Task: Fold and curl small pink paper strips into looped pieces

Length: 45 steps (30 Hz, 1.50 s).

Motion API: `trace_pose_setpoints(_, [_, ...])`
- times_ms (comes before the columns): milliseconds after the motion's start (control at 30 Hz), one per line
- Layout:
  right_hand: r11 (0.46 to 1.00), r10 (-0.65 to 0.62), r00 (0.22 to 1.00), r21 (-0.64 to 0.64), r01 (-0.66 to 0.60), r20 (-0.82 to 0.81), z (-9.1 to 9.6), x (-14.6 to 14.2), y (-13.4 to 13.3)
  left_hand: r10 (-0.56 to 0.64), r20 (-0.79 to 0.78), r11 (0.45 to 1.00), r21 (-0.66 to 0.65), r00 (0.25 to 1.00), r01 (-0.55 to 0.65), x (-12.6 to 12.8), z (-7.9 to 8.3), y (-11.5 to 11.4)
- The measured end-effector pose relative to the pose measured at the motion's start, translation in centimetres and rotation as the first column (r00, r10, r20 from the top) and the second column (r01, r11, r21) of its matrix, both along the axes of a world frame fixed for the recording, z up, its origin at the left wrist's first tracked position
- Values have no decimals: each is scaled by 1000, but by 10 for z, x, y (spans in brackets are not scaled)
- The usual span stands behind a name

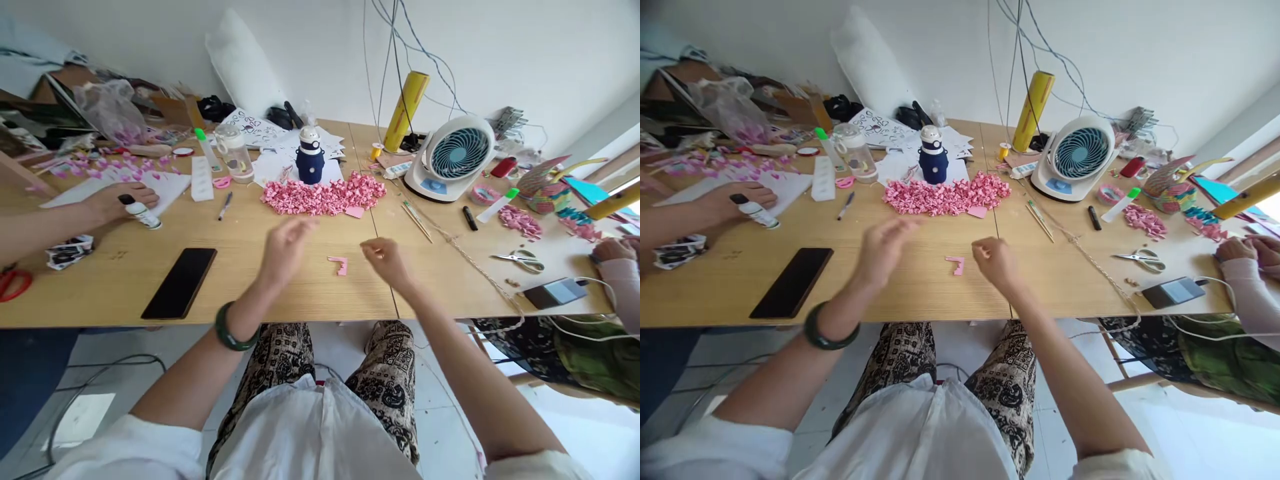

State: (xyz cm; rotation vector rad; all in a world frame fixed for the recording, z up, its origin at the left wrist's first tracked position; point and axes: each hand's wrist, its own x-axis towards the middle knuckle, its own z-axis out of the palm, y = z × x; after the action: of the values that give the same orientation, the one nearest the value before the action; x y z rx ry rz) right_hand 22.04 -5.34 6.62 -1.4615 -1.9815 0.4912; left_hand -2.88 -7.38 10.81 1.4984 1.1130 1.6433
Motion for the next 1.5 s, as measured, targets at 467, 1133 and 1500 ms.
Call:
trace_pose_setpoints(467, [870, -194, 961, -488, 75, -199, -30, -47, 30, -236, -425, 967, -188, 874, 170, 41, -103, 68])
trace_pose_setpoints(1133, [866, -129, 539, -360, -348, -832, -60, -20, 98, -57, 399, 826, -497, 915, 267, 67, -102, 102])
trace_pose_setpoints(1500, [849, -70, 626, -376, -371, -776, -66, -10, 100, -62, 512, 789, -501, 857, 356, 63, -102, 100])
